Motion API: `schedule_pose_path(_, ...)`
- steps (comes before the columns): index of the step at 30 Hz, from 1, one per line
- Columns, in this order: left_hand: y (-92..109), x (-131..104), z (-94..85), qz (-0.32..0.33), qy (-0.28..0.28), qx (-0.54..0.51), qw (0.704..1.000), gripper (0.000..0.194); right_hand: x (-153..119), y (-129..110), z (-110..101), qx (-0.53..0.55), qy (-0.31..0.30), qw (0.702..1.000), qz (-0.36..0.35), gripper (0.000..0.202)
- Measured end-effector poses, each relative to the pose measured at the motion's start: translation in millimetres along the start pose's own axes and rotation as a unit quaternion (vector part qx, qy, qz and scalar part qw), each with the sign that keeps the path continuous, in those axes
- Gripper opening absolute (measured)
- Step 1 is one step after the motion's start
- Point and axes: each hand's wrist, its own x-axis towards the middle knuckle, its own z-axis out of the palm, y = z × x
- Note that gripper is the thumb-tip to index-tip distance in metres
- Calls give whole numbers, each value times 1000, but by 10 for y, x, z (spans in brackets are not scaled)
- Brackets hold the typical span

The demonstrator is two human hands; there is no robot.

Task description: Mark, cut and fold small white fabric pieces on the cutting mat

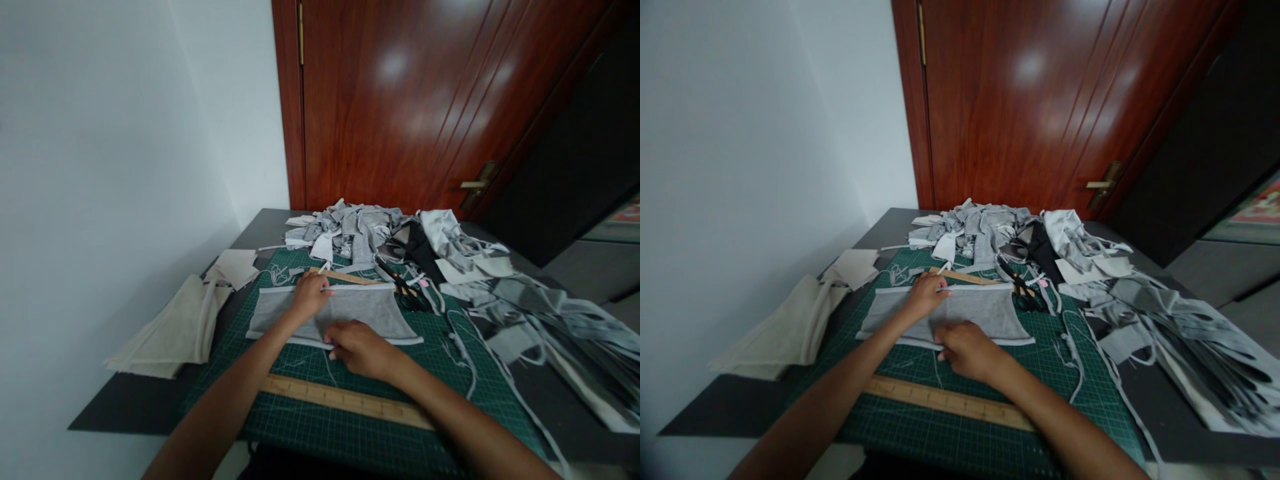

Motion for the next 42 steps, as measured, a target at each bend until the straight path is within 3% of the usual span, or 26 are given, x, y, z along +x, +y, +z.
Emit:
schedule_pose_path(3,-55,31,-13,-6,33,-58,998,9,4,35,-72,-85,10,996,5,18)
schedule_pose_path(7,-150,122,-86,-55,115,-199,972,16,12,129,-227,-180,95,979,12,30)
schedule_pose_path(13,-145,202,-116,-121,176,-278,936,25,-53,411,-360,-97,304,947,37,29)
schedule_pose_path(15,-102,185,-132,-113,147,-340,922,26,-66,514,-384,-43,364,929,46,26)
schedule_pose_path(17,-77,167,-184,-71,79,-409,906,40,-73,617,-429,19,401,915,41,22)
schedule_pose_path(19,-86,163,-264,-31,47,-438,897,41,-89,716,-501,76,423,903,24,16)
schedule_pose_path(22,-142,184,-388,-36,96,-423,900,33,-143,852,-623,131,423,897,15,11)
schedule_pose_path(28,-208,191,-501,-18,170,-322,931,33,-265,1063,-773,206,324,919,89,5)
schedule_pose_path(30,-190,162,-520,-9,135,-369,920,39,-278,1110,-796,228,309,920,72,8)
schedule_pose_path(33,-140,102,-559,5,-6,-448,894,48,-268,1139,-794,284,331,899,48,16)
schedule_pose_path(36,-98,56,-592,40,-118,-438,890,37,-251,1127,-767,342,359,866,72,25)
schedule_pose_path(39,-111,40,-596,64,-151,-406,899,30,-263,1120,-769,395,354,845,73,29)
schedule_pose_path(42,-181,40,-593,88,-114,-350,926,32,-304,1168,-804,441,329,833,54,26)
